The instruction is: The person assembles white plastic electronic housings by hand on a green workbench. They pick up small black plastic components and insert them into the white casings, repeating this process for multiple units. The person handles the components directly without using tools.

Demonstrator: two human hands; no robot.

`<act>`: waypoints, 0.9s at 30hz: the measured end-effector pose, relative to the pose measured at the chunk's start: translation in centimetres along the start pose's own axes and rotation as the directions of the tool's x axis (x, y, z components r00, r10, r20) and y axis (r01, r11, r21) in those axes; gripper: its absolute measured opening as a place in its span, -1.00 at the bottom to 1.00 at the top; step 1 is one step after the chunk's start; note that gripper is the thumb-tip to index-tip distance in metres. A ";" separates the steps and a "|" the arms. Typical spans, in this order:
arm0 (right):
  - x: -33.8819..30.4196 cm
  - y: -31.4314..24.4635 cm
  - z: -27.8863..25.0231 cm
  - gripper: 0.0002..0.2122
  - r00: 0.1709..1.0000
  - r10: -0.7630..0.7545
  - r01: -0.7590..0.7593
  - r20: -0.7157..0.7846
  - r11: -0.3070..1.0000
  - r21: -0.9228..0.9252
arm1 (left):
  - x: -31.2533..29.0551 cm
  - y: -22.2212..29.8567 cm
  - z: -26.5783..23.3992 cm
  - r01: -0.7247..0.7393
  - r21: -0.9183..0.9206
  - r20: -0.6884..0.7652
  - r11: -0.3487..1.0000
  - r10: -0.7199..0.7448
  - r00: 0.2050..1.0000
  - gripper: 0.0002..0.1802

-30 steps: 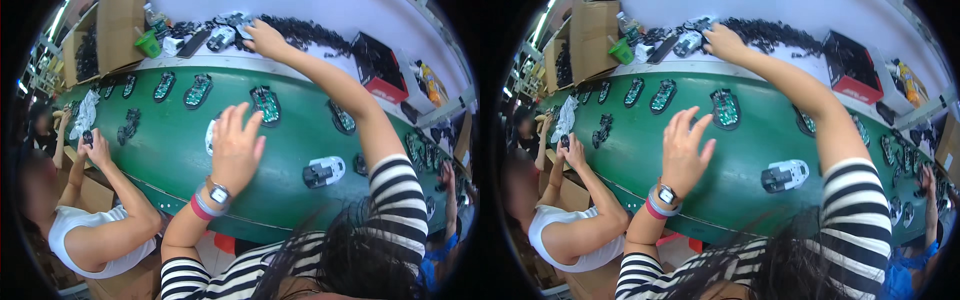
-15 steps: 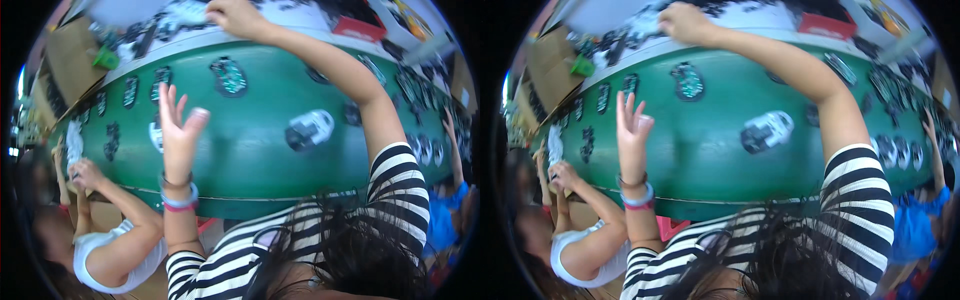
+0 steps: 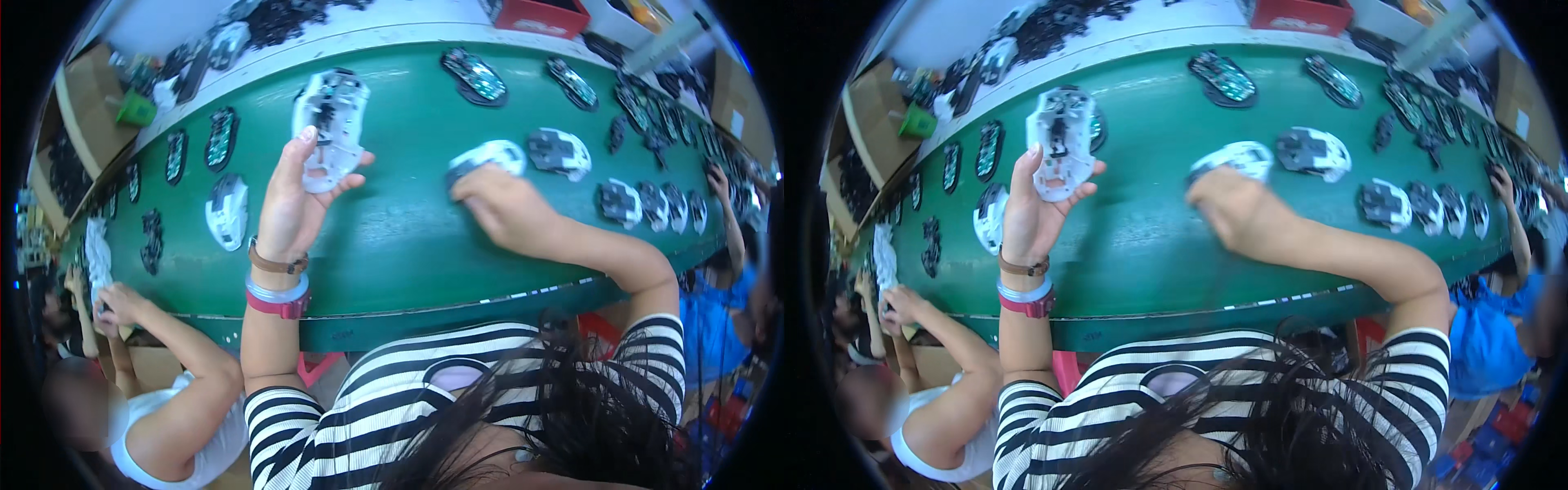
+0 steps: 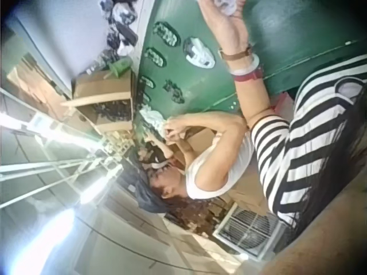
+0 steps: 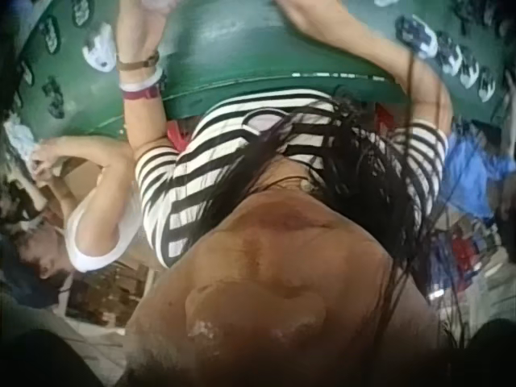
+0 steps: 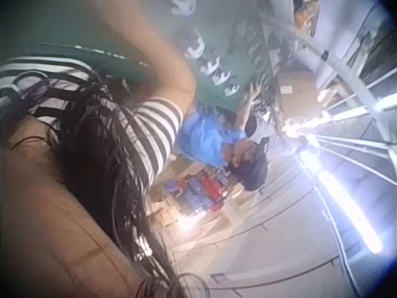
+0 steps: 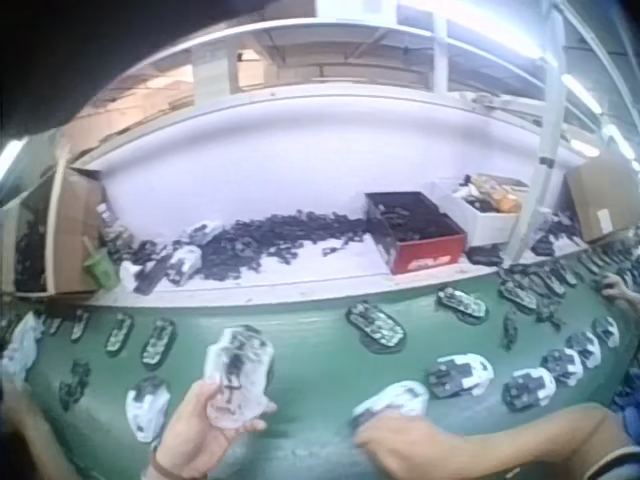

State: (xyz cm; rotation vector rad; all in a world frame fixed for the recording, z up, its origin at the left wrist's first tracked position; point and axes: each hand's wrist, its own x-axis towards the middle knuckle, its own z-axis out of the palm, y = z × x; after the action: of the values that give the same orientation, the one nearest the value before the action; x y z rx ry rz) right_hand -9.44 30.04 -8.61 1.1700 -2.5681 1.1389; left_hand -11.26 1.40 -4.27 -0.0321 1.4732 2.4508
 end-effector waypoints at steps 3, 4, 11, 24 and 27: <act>1.0 -0.2 -2.8 -0.83 0.981 0.187 -0.187 -0.050 0.982 -0.001 | -1.6 0.6 -0.2 -0.058 0.098 -0.031 0.993 0.061 0.998 -0.46; 1.6 -1.4 -3.5 -0.82 0.969 0.235 -0.236 -0.072 0.972 0.002 | -1.9 0.5 -0.1 -0.065 0.199 -0.077 0.978 0.082 0.994 -0.45; 12.0 -4.6 -4.3 -0.85 0.996 0.087 -0.068 -0.013 0.856 0.513 | -3.2 1.4 -0.3 -0.007 0.116 -0.028 0.993 0.011 1.000 -0.36; 15.1 -4.2 0.2 -0.73 0.968 0.199 -0.247 0.150 0.844 0.475 | -3.4 0.5 -4.1 0.064 0.056 -0.088 0.996 -0.059 0.994 -0.42; 13.3 -3.3 -1.7 -0.81 0.946 0.275 -0.325 0.174 0.833 0.447 | -3.4 -1.1 -3.7 -0.137 0.988 0.066 0.070 0.609 0.790 -0.27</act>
State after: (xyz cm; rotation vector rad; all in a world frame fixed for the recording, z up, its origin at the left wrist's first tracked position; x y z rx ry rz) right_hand -16.83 21.71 -0.52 0.9247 -2.7046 1.9113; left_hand -8.14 -2.10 -6.48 0.2033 3.3759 1.1483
